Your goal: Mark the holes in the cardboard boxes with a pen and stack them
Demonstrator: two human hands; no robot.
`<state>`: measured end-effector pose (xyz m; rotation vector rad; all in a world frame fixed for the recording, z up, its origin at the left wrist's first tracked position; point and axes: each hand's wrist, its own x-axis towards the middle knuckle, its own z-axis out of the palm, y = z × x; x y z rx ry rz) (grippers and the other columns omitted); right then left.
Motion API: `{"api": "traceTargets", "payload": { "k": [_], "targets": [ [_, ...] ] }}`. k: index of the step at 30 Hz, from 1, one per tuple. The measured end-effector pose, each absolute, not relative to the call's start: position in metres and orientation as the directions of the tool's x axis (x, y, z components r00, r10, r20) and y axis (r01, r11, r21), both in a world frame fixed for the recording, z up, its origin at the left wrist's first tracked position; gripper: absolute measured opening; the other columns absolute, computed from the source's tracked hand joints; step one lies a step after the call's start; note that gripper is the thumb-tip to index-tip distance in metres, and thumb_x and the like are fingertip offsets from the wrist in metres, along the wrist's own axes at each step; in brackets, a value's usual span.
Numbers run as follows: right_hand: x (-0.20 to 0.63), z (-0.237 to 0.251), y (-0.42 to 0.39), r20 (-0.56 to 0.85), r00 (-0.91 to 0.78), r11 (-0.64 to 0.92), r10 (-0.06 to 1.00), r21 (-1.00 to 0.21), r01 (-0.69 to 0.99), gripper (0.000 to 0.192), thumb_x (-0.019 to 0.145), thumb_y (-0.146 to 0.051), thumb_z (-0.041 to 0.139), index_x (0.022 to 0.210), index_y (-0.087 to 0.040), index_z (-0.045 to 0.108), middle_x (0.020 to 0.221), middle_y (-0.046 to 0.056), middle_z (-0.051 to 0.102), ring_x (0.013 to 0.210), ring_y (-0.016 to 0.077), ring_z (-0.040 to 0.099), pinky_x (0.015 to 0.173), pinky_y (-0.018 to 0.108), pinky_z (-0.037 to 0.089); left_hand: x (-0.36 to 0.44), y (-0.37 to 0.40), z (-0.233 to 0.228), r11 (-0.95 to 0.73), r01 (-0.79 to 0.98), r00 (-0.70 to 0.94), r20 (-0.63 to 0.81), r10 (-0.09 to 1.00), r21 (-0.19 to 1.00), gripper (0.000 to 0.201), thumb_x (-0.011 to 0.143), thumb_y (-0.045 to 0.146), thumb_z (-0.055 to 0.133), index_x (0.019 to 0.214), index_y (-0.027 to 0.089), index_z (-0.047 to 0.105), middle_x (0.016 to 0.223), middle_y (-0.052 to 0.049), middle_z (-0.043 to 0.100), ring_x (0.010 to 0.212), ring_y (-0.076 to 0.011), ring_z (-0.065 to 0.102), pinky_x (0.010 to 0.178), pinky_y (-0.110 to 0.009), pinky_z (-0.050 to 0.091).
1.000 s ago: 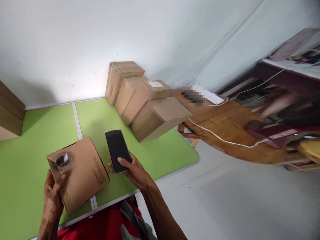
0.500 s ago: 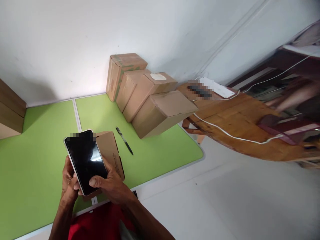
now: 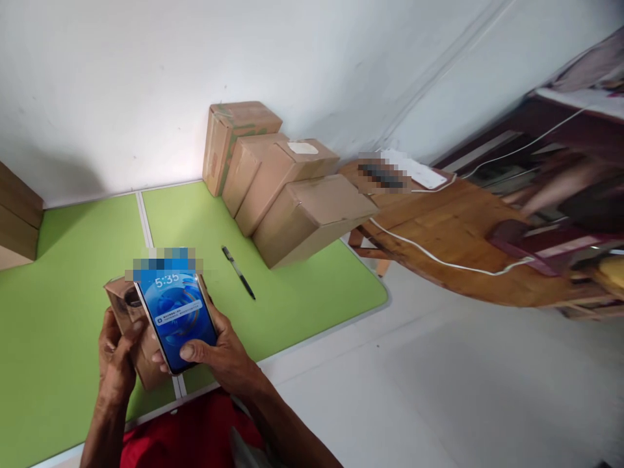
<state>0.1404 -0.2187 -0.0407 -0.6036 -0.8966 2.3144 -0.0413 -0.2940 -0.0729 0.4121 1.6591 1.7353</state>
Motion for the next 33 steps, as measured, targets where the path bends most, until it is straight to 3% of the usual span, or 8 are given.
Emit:
{"api": "traceTargets", "payload": {
  "k": [6, 11, 14, 17, 22, 26, 30, 33],
  "targets": [
    [0.155, -0.035, -0.212, -0.163, -0.722, -0.577, 0.672, -0.726, -0.374, 0.072, 0.076, -0.062, 0.103, 0.129, -0.026, 0.07, 0.099, 0.004, 0.084, 0.088, 0.0305, 0.086, 0.075, 0.045, 0.074, -0.072, -0.315, -0.073, 0.087, -0.284, -0.836, -0.291, 0.465, 0.955, 0.06, 0.058, 0.052, 0.097, 0.106, 0.028, 0.072, 0.104, 0.0, 0.079, 0.089, -0.0244, 0.07, 0.082, -0.035, 0.062],
    [0.162, -0.049, -0.2, -0.244, -0.584, -0.505, 0.774, -0.795, -0.336, 0.07, 0.076, -0.069, 0.098, 0.125, -0.026, 0.072, 0.103, 0.004, 0.082, 0.087, 0.0271, 0.082, 0.079, 0.041, 0.07, -0.09, -0.337, -0.073, 0.116, -0.33, -0.854, -0.349, 0.385, 0.937, 0.05, 0.064, 0.051, 0.094, 0.103, 0.03, 0.071, 0.109, -0.001, 0.08, 0.112, -0.0316, 0.072, 0.096, -0.041, 0.064],
    [0.165, -0.073, -0.178, -0.253, -0.391, -0.327, 0.885, -0.936, -0.133, 0.056, 0.08, -0.067, 0.09, 0.111, -0.022, 0.075, 0.099, 0.003, 0.08, 0.087, 0.023, 0.075, 0.083, 0.036, 0.065, -0.096, -0.343, -0.074, 0.122, -0.36, -0.854, -0.379, 0.357, 0.925, 0.051, 0.064, 0.051, 0.094, 0.104, 0.03, 0.069, 0.105, -0.001, 0.079, 0.114, -0.0338, 0.073, 0.095, -0.043, 0.065],
    [0.169, -0.099, -0.156, -0.223, -0.251, -0.186, 0.942, -0.969, 0.164, 0.054, 0.077, -0.071, 0.08, 0.094, -0.021, 0.072, 0.087, 0.003, 0.076, 0.081, 0.0227, 0.069, 0.077, 0.035, 0.061, -0.096, -0.345, -0.075, 0.112, -0.391, -0.839, -0.404, 0.366, 0.914, 0.055, 0.063, 0.051, 0.095, 0.108, 0.03, 0.07, 0.101, 0.0, 0.079, 0.106, -0.0332, 0.076, 0.091, -0.044, 0.067],
    [0.178, -0.125, -0.146, -0.202, -0.172, -0.133, 0.964, -0.93, 0.343, 0.054, 0.075, -0.072, 0.073, 0.093, -0.021, 0.072, 0.084, 0.008, 0.077, 0.079, 0.0287, 0.068, 0.077, 0.041, 0.056, -0.089, -0.347, -0.076, 0.073, -0.409, -0.822, -0.402, 0.404, 0.91, 0.069, 0.056, 0.055, 0.1, 0.111, 0.026, 0.07, 0.097, 0.0, 0.079, 0.083, -0.0262, 0.075, 0.078, -0.038, 0.067],
    [0.184, -0.132, -0.151, -0.159, -0.122, -0.079, 0.98, -0.868, 0.491, 0.053, 0.079, -0.068, 0.071, 0.102, -0.021, 0.075, 0.097, 0.016, 0.081, 0.09, 0.0366, 0.07, 0.086, 0.047, 0.053, -0.086, -0.347, -0.073, 0.045, -0.391, -0.821, -0.37, 0.435, 0.919, 0.077, 0.055, 0.06, 0.102, 0.116, 0.024, 0.072, 0.101, -0.003, 0.081, 0.09, -0.0287, 0.079, 0.077, -0.036, 0.066],
    [0.186, -0.135, -0.153, -0.106, -0.1, 0.008, 0.989, -0.646, 0.763, 0.054, 0.094, -0.061, 0.064, 0.122, -0.017, 0.08, 0.124, 0.023, 0.08, 0.113, 0.0419, 0.074, 0.091, 0.048, 0.054, -0.086, -0.348, -0.073, 0.031, -0.387, -0.808, -0.355, 0.47, 0.922, 0.082, 0.057, 0.064, 0.102, 0.121, 0.023, 0.073, 0.115, -0.008, 0.083, 0.104, -0.0334, 0.08, 0.083, -0.038, 0.067],
    [0.191, -0.136, -0.153, -0.121, -0.136, 0.057, 0.983, -0.503, 0.863, 0.054, 0.102, -0.057, 0.059, 0.131, -0.016, 0.079, 0.127, 0.023, 0.077, 0.116, 0.043, 0.075, 0.088, 0.05, 0.057, -0.088, -0.348, -0.076, 0.021, -0.401, -0.8, -0.361, 0.48, 0.916, 0.094, 0.057, 0.067, 0.102, 0.134, 0.024, 0.069, 0.128, -0.011, 0.082, 0.113, -0.0351, 0.08, 0.085, -0.038, 0.066]
  ]
}}
